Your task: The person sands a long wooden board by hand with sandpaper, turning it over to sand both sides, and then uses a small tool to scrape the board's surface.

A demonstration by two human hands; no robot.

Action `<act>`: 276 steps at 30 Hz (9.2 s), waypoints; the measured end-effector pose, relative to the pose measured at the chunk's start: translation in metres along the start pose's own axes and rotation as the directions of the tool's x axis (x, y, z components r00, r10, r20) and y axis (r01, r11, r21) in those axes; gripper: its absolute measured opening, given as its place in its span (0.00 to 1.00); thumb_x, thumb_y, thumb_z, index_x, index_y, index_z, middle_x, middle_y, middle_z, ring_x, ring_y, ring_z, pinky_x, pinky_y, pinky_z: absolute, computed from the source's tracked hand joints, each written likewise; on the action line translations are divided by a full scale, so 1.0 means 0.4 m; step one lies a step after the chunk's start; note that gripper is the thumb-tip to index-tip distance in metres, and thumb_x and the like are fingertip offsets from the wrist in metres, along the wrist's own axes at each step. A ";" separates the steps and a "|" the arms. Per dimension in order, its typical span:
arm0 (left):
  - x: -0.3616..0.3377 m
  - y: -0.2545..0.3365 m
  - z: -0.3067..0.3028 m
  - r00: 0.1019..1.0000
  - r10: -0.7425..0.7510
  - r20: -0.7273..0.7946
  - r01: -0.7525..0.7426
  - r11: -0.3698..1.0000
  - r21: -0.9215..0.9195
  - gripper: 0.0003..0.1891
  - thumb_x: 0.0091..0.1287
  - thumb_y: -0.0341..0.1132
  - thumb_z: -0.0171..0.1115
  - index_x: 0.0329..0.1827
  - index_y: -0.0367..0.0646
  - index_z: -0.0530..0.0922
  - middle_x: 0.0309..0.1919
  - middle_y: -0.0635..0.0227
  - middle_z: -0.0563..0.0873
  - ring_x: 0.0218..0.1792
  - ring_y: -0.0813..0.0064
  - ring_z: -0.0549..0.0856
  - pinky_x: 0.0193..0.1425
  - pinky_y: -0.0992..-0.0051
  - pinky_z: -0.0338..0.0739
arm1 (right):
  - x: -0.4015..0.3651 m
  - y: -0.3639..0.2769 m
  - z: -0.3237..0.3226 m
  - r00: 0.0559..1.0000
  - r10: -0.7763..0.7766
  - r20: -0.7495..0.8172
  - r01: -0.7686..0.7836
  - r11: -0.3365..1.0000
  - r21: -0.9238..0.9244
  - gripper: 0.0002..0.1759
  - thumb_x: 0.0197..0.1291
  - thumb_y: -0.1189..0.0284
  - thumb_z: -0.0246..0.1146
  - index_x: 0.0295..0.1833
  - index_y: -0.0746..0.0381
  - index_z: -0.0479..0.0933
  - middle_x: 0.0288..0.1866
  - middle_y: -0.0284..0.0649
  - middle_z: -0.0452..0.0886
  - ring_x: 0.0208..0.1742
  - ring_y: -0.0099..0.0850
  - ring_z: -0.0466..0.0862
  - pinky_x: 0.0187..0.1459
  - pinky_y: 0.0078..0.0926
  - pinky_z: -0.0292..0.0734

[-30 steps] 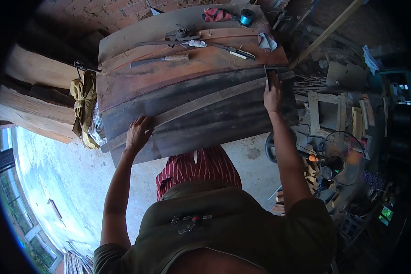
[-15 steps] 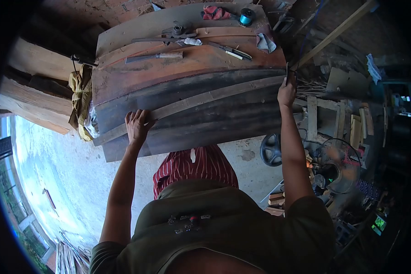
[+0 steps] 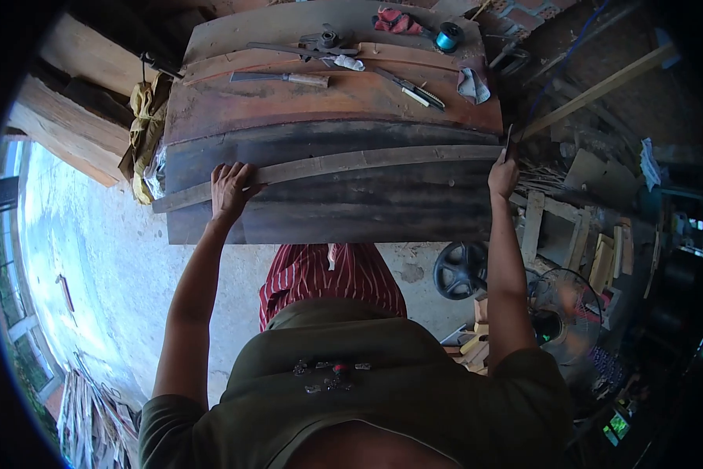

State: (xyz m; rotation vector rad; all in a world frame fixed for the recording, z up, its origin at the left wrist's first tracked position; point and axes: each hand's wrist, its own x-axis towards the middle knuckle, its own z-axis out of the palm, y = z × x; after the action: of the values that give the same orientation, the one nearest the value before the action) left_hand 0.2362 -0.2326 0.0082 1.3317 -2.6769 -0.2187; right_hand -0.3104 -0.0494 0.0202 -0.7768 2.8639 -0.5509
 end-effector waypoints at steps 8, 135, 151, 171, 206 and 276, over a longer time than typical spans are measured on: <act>-0.012 -0.018 0.013 1.000 -0.023 -0.021 0.022 1.000 -0.018 0.22 0.58 0.54 0.69 0.48 0.51 0.78 0.42 0.68 0.80 0.54 0.61 0.78 0.70 0.55 0.61 | -0.289 -0.109 0.101 0.604 -0.796 -0.050 0.797 0.604 0.017 0.32 0.63 0.82 0.55 0.74 0.67 0.64 0.76 0.49 0.65 0.77 0.47 0.65 0.76 0.44 0.60; -0.008 -0.145 -0.027 0.980 0.178 0.094 -0.138 0.935 -0.327 0.16 0.64 0.52 0.67 0.34 0.49 0.87 0.33 0.61 0.86 0.35 0.52 0.85 0.37 0.58 0.79 | -0.474 -0.170 0.183 0.899 -0.343 -0.271 0.366 0.930 0.038 0.24 0.74 0.62 0.53 0.72 0.56 0.70 0.73 0.43 0.71 0.75 0.42 0.68 0.74 0.43 0.60; -0.027 -0.052 0.033 0.939 0.330 0.099 -0.302 0.926 -0.225 0.41 0.53 0.43 0.77 0.71 0.45 0.69 0.58 0.58 0.74 0.57 0.52 0.74 0.64 0.56 0.70 | -0.672 -0.370 0.296 0.685 -0.729 0.014 0.721 0.680 0.132 0.35 0.57 0.77 0.60 0.73 0.59 0.68 0.78 0.37 0.65 0.80 0.30 0.59 0.81 0.51 0.41; -0.004 -0.035 0.021 0.956 0.234 0.176 -0.179 0.944 -0.277 0.40 0.43 0.39 0.82 0.65 0.49 0.78 0.47 0.62 0.76 0.51 0.58 0.74 0.61 0.58 0.71 | -0.308 -0.065 0.116 0.927 -0.353 -0.125 0.316 0.916 -0.246 0.31 0.66 0.63 0.60 0.75 0.44 0.66 0.76 0.28 0.68 0.77 0.32 0.66 0.75 0.72 0.37; 0.003 -0.034 0.025 0.967 0.198 0.158 -0.135 0.931 -0.339 0.36 0.49 0.40 0.79 0.66 0.53 0.78 0.47 0.60 0.76 0.50 0.57 0.73 0.61 0.61 0.69 | -0.421 -0.084 0.212 0.926 -0.316 -0.206 0.249 0.922 -0.295 0.31 0.71 0.64 0.55 0.78 0.53 0.61 0.80 0.34 0.62 0.80 0.34 0.62 0.77 0.59 0.47; -0.230 -0.732 -0.145 0.812 0.391 0.433 0.271 0.405 -0.873 0.28 0.72 0.49 0.62 0.63 0.35 0.70 0.44 0.57 0.81 0.44 0.69 0.83 0.42 0.70 0.80 | -1.095 -0.716 0.367 0.829 -0.432 -0.356 0.471 0.882 0.026 0.33 0.62 0.69 0.64 0.74 0.53 0.67 0.77 0.38 0.67 0.78 0.39 0.63 0.75 0.61 0.51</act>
State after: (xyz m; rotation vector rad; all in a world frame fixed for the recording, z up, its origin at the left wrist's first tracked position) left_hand 0.5302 -0.3377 0.0025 0.7729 -2.1435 -2.0770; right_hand 0.2302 -0.1021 0.0026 -1.4929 2.9014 -0.9845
